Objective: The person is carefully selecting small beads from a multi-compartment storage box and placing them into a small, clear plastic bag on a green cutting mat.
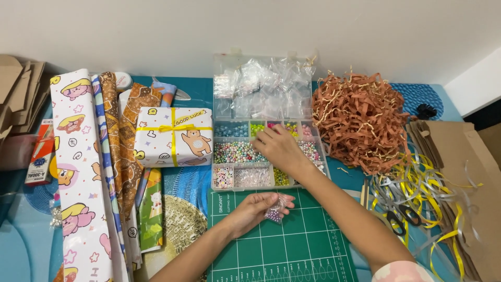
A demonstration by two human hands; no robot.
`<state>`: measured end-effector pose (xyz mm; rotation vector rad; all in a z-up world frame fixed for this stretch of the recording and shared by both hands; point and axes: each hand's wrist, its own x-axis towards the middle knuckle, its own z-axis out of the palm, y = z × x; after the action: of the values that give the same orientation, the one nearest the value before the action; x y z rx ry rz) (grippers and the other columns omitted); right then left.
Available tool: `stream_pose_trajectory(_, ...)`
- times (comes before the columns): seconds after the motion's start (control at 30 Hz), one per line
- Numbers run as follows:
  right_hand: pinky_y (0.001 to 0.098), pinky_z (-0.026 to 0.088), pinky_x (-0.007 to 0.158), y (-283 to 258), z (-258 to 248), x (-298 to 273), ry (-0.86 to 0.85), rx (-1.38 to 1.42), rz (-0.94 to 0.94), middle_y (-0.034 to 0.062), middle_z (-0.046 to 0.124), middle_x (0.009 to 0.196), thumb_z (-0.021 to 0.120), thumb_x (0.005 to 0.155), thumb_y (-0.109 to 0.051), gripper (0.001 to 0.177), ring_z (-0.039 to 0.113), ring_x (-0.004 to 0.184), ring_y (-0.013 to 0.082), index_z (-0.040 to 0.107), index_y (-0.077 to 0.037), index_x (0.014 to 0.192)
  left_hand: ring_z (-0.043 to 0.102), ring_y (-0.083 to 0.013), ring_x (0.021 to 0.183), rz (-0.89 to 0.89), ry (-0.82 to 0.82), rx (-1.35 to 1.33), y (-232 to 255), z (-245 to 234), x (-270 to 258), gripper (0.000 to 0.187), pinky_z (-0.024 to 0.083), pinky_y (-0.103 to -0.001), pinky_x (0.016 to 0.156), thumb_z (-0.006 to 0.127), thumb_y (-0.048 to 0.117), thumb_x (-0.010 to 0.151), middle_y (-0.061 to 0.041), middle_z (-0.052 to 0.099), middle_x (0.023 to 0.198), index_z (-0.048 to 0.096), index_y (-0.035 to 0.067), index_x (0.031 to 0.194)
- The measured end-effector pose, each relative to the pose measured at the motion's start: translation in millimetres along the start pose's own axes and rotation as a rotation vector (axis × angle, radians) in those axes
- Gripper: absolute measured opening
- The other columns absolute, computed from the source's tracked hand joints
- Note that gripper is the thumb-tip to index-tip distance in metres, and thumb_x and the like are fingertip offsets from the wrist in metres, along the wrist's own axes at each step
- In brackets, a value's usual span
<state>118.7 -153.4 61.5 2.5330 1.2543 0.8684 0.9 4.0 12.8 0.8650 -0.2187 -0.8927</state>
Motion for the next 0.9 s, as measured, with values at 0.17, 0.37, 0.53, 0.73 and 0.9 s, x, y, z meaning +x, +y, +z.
stream_pose_trajectory(0.17, 0.039, 0.045, 0.091, -11.8, -48.3, -43.1, 0.002, 0.471, 0.3, -0.0013, 0.069, 0.102, 0.07, 0.093, -0.025, 0.01, 0.065, 0.099, 0.0179, 0.072, -0.017, 0.099, 0.068, -0.0204, 0.105, 0.028, -0.01, -0.003, 0.4, -1.1, 0.0, 0.042, 0.054, -0.034, 0.098, 0.059, 0.023, 0.099, -0.015, 0.071, 0.124, 0.064, -0.003, 0.132)
stream_pose_trajectory(0.37, 0.0332, 0.052, 0.089, -37.0, -80.9, -95.1, -0.116, 1.024, 0.657, 0.002, 0.068, 0.104, 0.065, 0.095, -0.026, 0.017, 0.066, 0.101, 0.0184, 0.075, -0.015, 0.102, 0.068, -0.0232, 0.108, 0.051, -0.024, 0.001, -7.8, -7.8, 3.0, 0.036, 0.054, -0.037, 0.098, 0.055, 0.022, 0.102, -0.016, 0.071, 0.123, 0.066, -0.001, 0.127)
stream_pose_trajectory(0.53, 0.0376, 0.051, 0.096, -49.4, -81.2, -105.9, -0.074, 1.126, 0.722, 0.0023, 0.062, 0.107, 0.065, 0.095, -0.029, 0.016, 0.063, 0.111, 0.0204, 0.074, -0.016, 0.101, 0.069, -0.0244, 0.108, 0.037, 0.008, 0.009, -8.2, -8.5, 2.9, 0.035, 0.055, -0.039, 0.097, 0.058, 0.027, 0.1, -0.016, 0.072, 0.122, 0.07, 0.002, 0.121)
stream_pose_trajectory(0.73, 0.0387, 0.048, 0.094, -49.1, -85.2, -111.6, -0.041, 1.049, 0.595, 0.0034, 0.06, 0.106, 0.059, 0.098, -0.03, 0.021, 0.059, 0.108, 0.0222, 0.074, -0.015, 0.103, 0.068, -0.0242, 0.106, 0.009, 0.02, 0.046, -5.3, -6.3, 1.3, 0.038, 0.054, -0.038, 0.097, 0.059, 0.029, 0.099, -0.016, 0.073, 0.118, 0.069, 0.002, 0.123)
stream_pose_trajectory(0.9, 0.0368, 0.048, 0.09, -50.8, -87.7, -111.8, -0.02, 1.011, 0.559, 0.0048, 0.061, 0.106, 0.06, 0.098, -0.018, 0.018, 0.06, 0.105, 0.0221, 0.075, -0.014, 0.108, 0.069, -0.0234, 0.102, -0.012, 0.036, 0.02, -2.4, -4.3, 0.4, 0.041, 0.055, -0.036, 0.095, 0.06, 0.029, 0.097, -0.016, 0.074, 0.116, 0.069, 0.0, 0.125)
